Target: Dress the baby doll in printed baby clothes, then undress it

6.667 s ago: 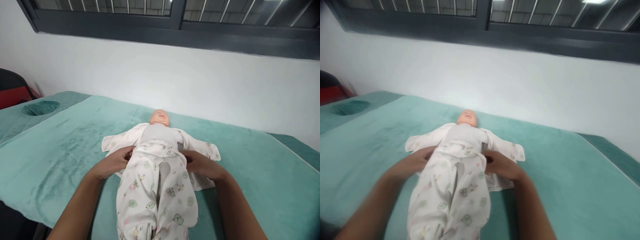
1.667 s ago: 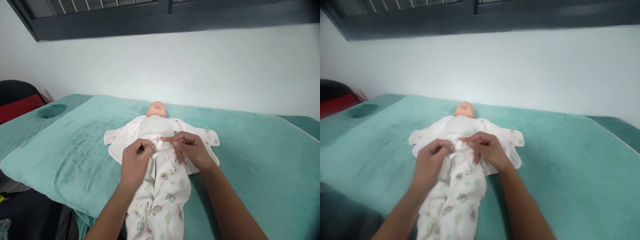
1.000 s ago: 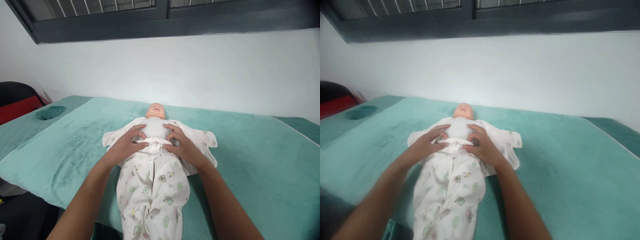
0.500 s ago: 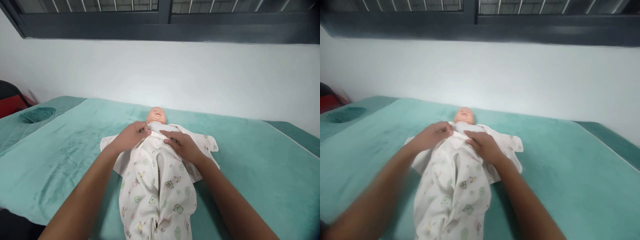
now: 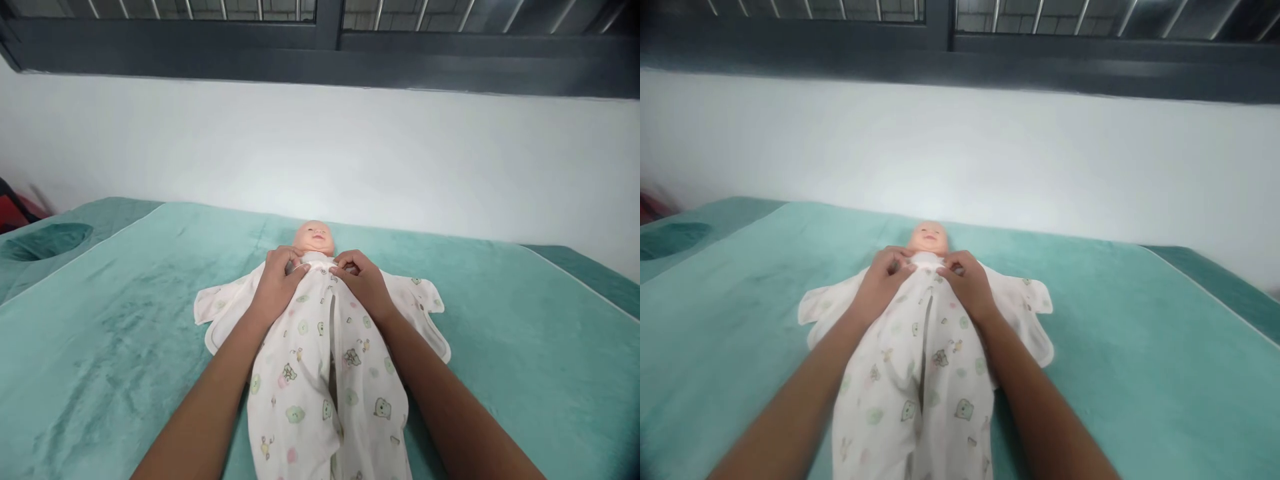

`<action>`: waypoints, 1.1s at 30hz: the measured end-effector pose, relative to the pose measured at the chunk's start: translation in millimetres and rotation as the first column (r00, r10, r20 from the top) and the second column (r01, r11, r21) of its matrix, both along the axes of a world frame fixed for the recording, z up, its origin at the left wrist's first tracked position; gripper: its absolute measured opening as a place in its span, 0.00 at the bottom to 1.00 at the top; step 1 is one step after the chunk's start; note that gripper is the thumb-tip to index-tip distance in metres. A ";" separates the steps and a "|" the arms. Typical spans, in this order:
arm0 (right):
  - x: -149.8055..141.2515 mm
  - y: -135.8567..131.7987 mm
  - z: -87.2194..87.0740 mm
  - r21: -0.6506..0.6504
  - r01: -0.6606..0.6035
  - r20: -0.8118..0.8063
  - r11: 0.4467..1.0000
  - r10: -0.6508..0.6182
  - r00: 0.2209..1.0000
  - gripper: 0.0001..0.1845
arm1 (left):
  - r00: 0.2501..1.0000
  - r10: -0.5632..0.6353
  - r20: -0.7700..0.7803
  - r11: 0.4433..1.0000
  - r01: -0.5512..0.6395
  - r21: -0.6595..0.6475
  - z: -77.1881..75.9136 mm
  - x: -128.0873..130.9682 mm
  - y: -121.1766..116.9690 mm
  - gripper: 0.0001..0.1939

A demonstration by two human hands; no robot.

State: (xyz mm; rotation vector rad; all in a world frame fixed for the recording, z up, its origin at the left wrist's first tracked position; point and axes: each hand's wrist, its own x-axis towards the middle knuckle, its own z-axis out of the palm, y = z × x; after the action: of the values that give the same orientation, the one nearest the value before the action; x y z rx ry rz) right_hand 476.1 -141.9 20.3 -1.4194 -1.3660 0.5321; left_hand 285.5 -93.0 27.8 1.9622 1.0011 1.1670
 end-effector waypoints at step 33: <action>55.0 -49.1 30.3 -0.551 -0.406 0.083 0.729 0.533 0.842 0.04 | 0.754 -0.613 -0.237 0.667 0.333 -0.666 27.3 -73.6 -9.9 0.09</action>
State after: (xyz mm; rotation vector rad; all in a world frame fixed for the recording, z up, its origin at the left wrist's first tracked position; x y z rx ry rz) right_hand 531.1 -191.0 50.7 -1.5845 -1.9003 1.1728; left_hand 211.9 -102.9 55.1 1.8137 0.8216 0.0483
